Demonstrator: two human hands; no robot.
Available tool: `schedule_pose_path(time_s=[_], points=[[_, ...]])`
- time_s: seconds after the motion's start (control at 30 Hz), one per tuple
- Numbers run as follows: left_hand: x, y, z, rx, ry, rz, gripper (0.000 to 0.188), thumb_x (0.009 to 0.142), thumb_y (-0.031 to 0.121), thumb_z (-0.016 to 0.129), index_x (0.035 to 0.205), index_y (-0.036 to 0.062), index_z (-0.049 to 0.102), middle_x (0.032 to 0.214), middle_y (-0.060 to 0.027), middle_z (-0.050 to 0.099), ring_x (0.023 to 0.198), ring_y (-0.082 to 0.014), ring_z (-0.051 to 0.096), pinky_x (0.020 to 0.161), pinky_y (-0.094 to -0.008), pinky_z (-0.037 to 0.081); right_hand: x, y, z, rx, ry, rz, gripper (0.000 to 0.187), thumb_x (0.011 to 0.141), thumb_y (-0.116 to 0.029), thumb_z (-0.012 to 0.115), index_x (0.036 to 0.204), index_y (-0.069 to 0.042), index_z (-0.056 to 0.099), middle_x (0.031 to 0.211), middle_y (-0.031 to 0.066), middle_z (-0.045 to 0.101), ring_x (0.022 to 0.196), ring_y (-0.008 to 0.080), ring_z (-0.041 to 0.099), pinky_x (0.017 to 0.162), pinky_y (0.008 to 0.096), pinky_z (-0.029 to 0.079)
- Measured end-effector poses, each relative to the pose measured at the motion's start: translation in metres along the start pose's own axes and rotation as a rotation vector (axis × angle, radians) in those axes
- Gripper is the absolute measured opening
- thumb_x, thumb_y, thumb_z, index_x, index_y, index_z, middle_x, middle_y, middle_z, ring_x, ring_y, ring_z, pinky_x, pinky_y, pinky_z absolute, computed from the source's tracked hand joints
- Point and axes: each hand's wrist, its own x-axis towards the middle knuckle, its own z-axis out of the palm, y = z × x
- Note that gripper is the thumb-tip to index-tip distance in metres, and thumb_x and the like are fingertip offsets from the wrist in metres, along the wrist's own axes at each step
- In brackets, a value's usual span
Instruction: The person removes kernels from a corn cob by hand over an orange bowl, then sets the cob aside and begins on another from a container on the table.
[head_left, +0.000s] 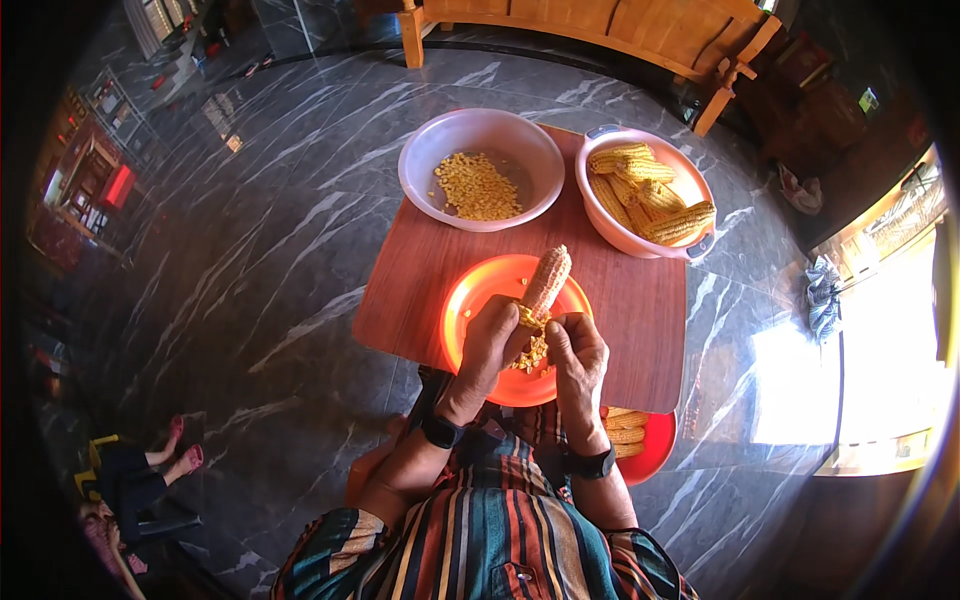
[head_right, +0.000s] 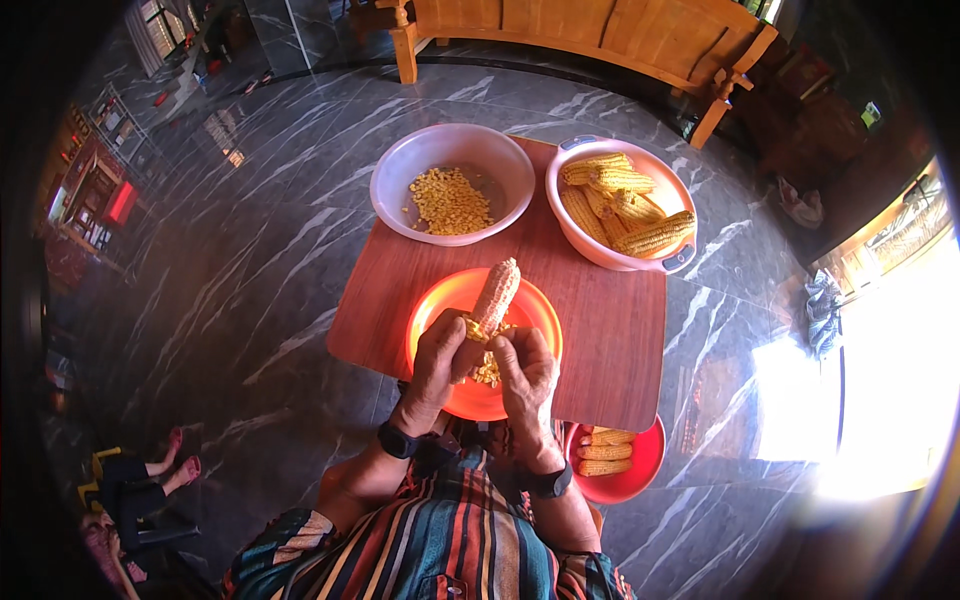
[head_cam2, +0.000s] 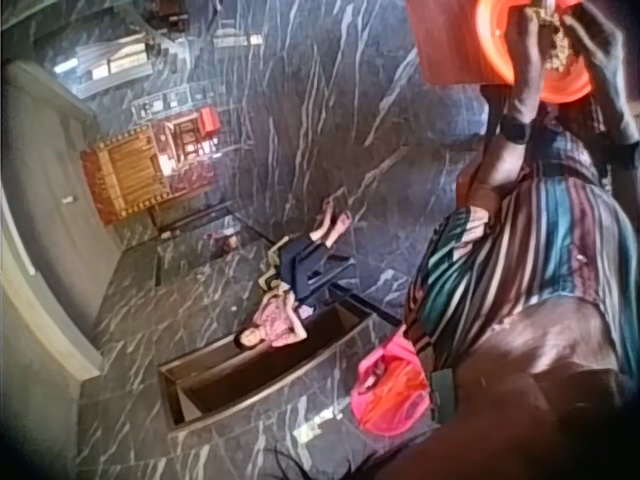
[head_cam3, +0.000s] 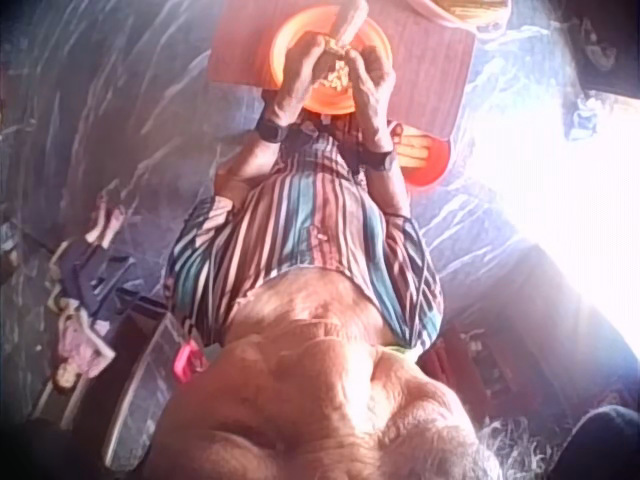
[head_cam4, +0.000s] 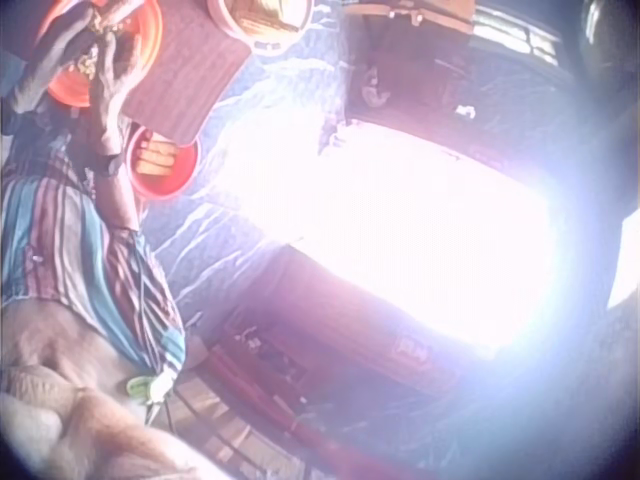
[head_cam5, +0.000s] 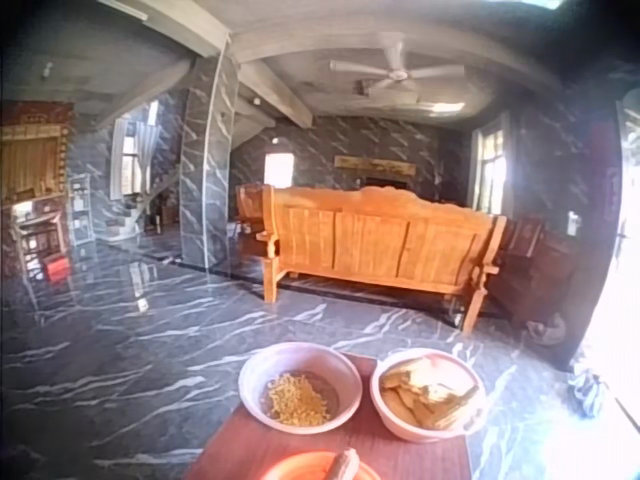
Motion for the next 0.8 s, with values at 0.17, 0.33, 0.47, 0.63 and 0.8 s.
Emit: schedule_pose_path(time_s=[0.17,0.33,0.47,0.63,0.8], points=[[-0.002,0.0,-0.001,0.128,-0.037,0.04,0.021,0.094,0.023,0.045,0.098,0.0032,0.051,0.077,0.0009,0.052,0.06,-0.0025,0.045,0.051,-0.0188,0.038,-0.005,-0.008,0.006,-0.026,-0.052,0.015,0.014,0.087,-0.012,0.058,0.092,0.0,0.053,0.081,0.0019,0.057,0.072,0.0068,0.051,0.064,0.0206,0.042],[-0.002,-0.005,0.0,0.216,-0.008,0.108,0.022,0.094,0.023,0.047,0.096,0.0017,0.051,0.075,0.001,0.052,0.061,-0.0036,0.045,0.052,-0.0196,0.038,-0.004,0.004,0.003,-0.027,-0.009,0.0,0.014,0.087,-0.014,0.057,0.087,0.0,0.053,0.076,0.0013,0.056,0.07,0.0062,0.05,0.063,0.021,0.042],[-0.001,-0.011,0.001,0.252,0.014,0.142,0.022,0.094,0.023,0.046,0.092,0.0014,0.051,0.073,0.001,0.052,0.062,-0.005,0.047,0.054,-0.0212,0.039,-0.002,0.011,0.006,-0.094,0.057,-0.072,0.017,0.091,-0.016,0.052,0.081,-0.002,0.052,0.067,-0.0029,0.048,0.058,0.0029,0.041,0.051,0.0177,0.035],[-0.001,-0.015,-0.001,0.264,0.023,0.16,0.021,0.094,0.024,0.046,0.091,0.0028,0.051,0.073,0.0013,0.051,0.064,-0.0054,0.048,0.056,-0.0224,0.041,0.001,0.013,0.004,0.04,0.028,0.043,0.018,0.092,-0.017,0.05,0.081,-0.003,0.053,0.064,-0.0032,0.047,0.055,0.0029,0.04,0.049,0.0182,0.034],[0.0,-0.008,0.001,0.057,0.106,0.028,0.024,0.095,0.027,0.044,0.093,0.0035,0.051,0.074,-0.0005,0.053,0.064,-0.0067,0.051,0.056,-0.0217,0.043,0.002,0.015,0.002,0.151,0.145,0.04,0.016,0.09,-0.015,0.051,0.079,-0.004,0.053,0.063,-0.0018,0.048,0.051,0.0035,0.039,0.048,0.0181,0.034]])
